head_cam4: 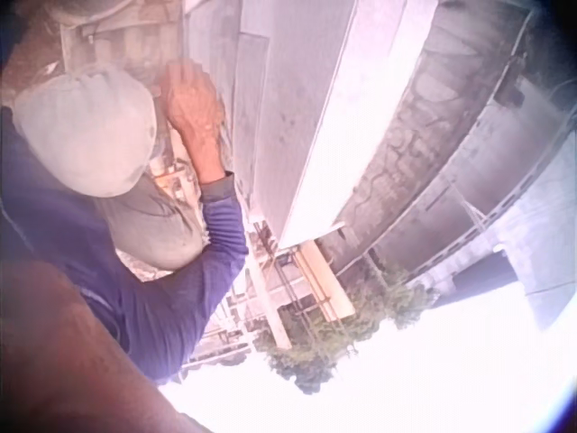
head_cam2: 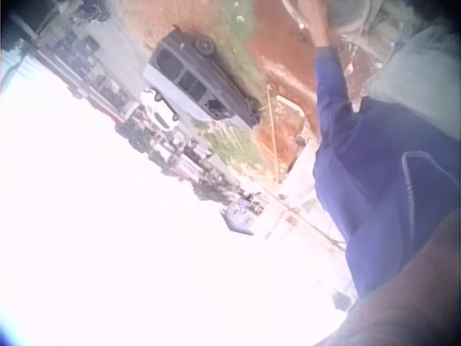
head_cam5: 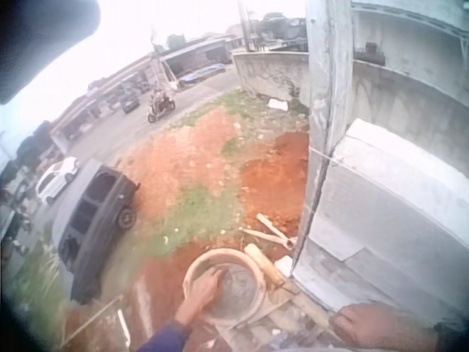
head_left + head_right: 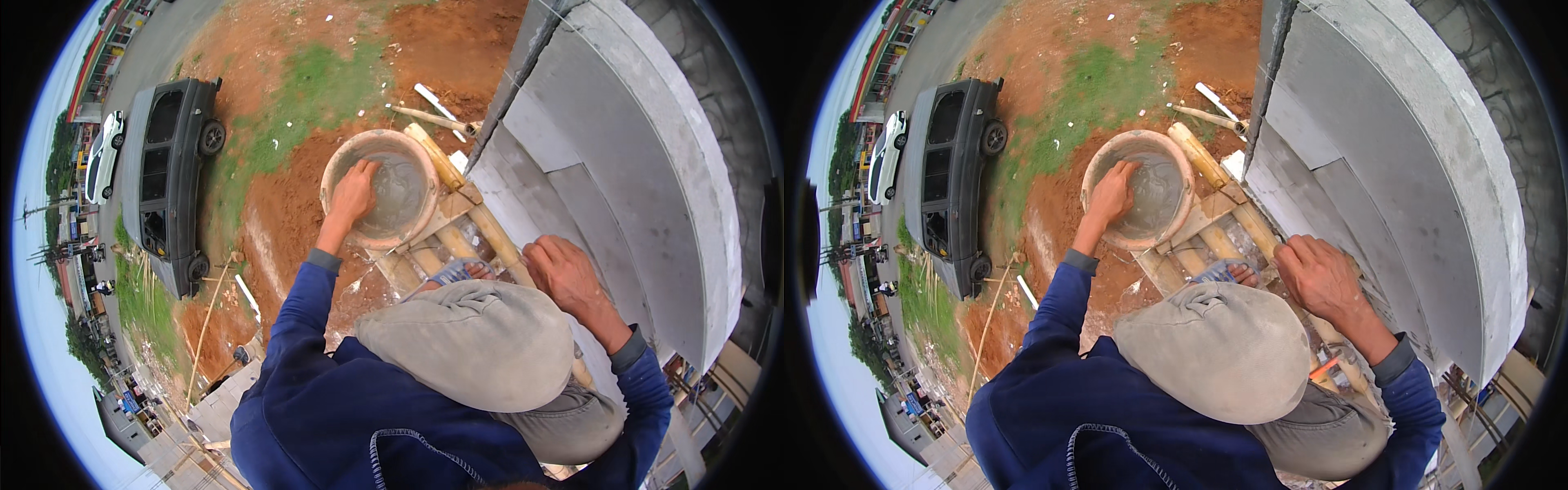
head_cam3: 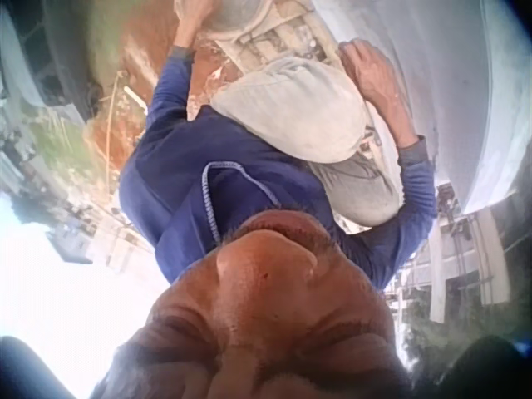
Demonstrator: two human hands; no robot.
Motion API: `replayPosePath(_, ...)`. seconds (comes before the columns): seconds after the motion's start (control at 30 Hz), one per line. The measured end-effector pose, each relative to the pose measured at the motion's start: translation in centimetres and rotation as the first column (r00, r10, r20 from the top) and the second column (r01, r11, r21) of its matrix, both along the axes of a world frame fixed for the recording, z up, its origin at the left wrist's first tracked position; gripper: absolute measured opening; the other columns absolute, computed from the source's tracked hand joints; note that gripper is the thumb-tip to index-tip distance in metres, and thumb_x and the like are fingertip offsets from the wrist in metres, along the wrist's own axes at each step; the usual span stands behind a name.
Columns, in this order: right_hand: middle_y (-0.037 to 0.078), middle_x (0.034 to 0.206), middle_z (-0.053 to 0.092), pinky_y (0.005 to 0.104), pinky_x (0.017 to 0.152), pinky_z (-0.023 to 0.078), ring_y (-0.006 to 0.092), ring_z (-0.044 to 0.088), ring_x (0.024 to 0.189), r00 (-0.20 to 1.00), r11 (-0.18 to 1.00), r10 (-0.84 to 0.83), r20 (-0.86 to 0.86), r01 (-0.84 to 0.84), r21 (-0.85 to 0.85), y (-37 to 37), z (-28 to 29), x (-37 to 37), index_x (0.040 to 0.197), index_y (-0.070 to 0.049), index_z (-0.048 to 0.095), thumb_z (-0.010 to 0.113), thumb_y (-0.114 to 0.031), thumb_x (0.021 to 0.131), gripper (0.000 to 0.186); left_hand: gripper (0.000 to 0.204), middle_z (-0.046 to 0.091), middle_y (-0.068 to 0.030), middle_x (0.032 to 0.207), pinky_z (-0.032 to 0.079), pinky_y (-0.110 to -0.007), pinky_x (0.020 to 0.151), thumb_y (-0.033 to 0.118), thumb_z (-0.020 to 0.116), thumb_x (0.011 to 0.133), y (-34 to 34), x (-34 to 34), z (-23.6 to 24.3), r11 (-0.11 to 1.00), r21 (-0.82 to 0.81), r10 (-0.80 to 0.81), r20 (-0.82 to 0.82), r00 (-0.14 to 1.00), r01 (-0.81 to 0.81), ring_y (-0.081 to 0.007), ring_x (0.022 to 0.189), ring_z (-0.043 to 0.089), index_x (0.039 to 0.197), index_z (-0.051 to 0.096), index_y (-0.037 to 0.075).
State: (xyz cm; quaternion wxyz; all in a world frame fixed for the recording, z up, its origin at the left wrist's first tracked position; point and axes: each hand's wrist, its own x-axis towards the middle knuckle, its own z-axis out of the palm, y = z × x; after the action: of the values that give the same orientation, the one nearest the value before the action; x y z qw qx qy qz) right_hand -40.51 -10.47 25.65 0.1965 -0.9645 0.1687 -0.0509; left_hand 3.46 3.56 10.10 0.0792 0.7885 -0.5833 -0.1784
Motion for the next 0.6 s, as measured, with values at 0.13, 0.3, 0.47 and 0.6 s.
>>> replayPosePath(0.13,0.01,0.104,0.064,0.0381,0.089,0.058,0.0266,0.068,0.105,0.975,0.972,0.221,0.04,-0.216,-0.089,-0.4,-3.2,11.6,0.109,-0.003,0.066,0.063,-0.015,0.095,0.018,0.067,0.065,-0.016,0.144,0.049,-0.059,0.114,0.012,0.073,0.091,0.0,-1.8,-3.6,0.935,0.086,-0.354,0.226,0.908,0.344,-0.0396,0.136,0.061,0.155,0.052,0.008)
replayPosePath(0.3,0.011,0.112,0.067,0.0407,0.098,0.051,0.0278,0.065,0.113,0.984,1.0,0.017,0.175,-0.018,0.002,2.8,-7.3,22.6,0.11,-0.006,0.07,0.067,-0.016,0.094,0.019,0.063,0.065,-0.0177,0.145,0.048,-0.06,0.115,0.024,0.077,0.094,-0.8,-3.0,-7.1,0.923,0.208,-0.335,0.026,0.942,0.323,-0.0411,0.142,0.058,0.151,0.055,0.009)
replayPosePath(0.47,0.014,0.112,0.061,0.0447,0.099,0.051,0.0344,0.063,0.115,0.942,0.955,-0.213,0.26,0.144,0.259,3.0,-8.8,23.0,0.114,-0.005,0.065,0.075,-0.017,0.088,0.03,0.081,0.065,-0.0166,0.146,0.052,-0.048,0.113,0.026,0.093,0.079,-1.8,0.2,-3.7,0.975,0.184,-0.014,-0.502,0.865,0.123,-0.035,0.14,0.061,0.149,0.055,0.009)
replayPosePath(0.6,0.021,0.131,0.06,0.0553,0.111,0.048,0.0431,0.059,0.132,0.922,0.861,-0.298,0.249,0.147,0.488,1.9,-9.4,21.7,0.135,0.001,0.058,0.078,-0.009,0.083,0.057,0.084,0.064,-0.009,0.139,0.049,-0.037,0.114,0.017,0.097,0.073,0.1,0.5,0.6,0.987,0.059,0.148,-0.703,0.696,-0.15,-0.0237,0.132,0.063,0.146,0.057,0.008)
